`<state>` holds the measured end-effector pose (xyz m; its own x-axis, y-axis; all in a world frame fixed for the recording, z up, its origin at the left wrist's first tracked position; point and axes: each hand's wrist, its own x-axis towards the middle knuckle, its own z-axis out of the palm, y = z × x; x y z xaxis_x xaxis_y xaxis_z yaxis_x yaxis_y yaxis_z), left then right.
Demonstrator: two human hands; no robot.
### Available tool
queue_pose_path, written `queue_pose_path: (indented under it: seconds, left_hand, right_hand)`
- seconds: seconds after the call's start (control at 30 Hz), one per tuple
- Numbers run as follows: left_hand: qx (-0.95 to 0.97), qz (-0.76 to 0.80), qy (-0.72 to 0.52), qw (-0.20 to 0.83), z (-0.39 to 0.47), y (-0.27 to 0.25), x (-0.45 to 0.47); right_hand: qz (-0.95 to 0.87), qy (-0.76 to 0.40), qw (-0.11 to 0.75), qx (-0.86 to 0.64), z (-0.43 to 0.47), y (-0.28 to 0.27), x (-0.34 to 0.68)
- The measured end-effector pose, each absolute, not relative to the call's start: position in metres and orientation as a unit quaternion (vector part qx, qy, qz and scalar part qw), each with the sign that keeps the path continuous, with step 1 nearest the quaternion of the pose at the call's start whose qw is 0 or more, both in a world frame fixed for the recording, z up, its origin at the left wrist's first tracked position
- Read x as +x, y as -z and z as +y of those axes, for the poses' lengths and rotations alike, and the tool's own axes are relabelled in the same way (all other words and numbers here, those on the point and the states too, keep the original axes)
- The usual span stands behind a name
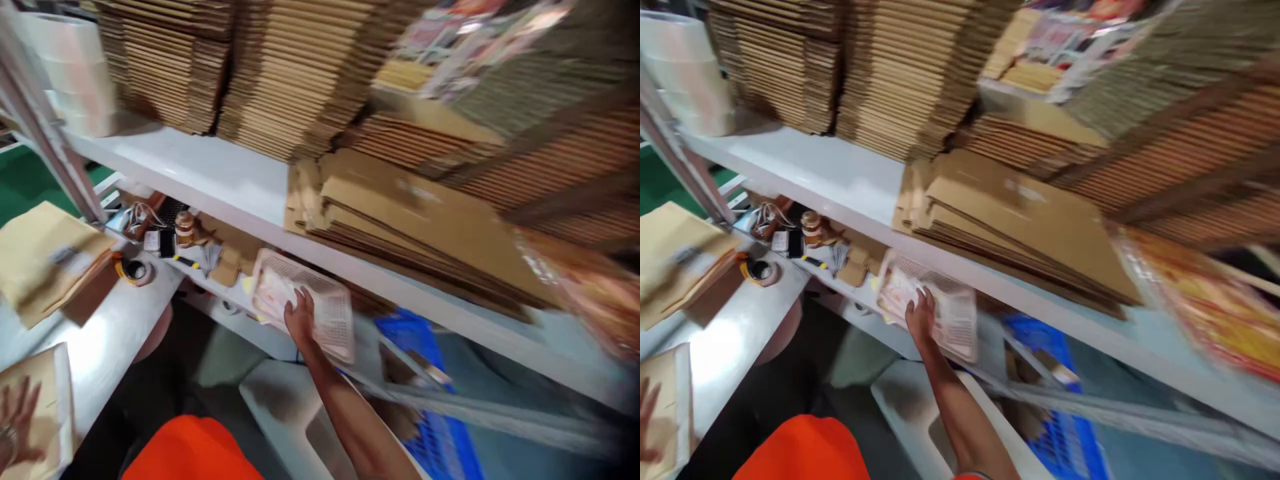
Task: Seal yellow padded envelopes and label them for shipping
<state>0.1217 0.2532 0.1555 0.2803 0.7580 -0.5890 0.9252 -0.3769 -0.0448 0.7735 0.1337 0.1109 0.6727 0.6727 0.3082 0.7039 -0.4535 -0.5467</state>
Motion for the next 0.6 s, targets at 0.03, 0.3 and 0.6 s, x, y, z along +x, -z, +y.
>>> queue_pose_path:
  seconds: [0.03,0.3,0.6]
  left_hand:
    - [0.766,0.561,0.270,0.159,0.232,-0.160,0.104]
    - [0.662,0.682,0.248,0.186,0.150,-0.155,-0.015]
    - [0.695,0.638,0.276,0.187,0.143,-0.082,-0.065]
  right_hand:
    - [-0.480,0.001,0.337,-0.810,0.142,-0.098,0.744]
    - [-0.821,-0.230,0.244,-0.463,0.174,-0.019,0.392]
    - [-0.904,-0.278,0.021,-0.323,0.177,-0.022,0.161]
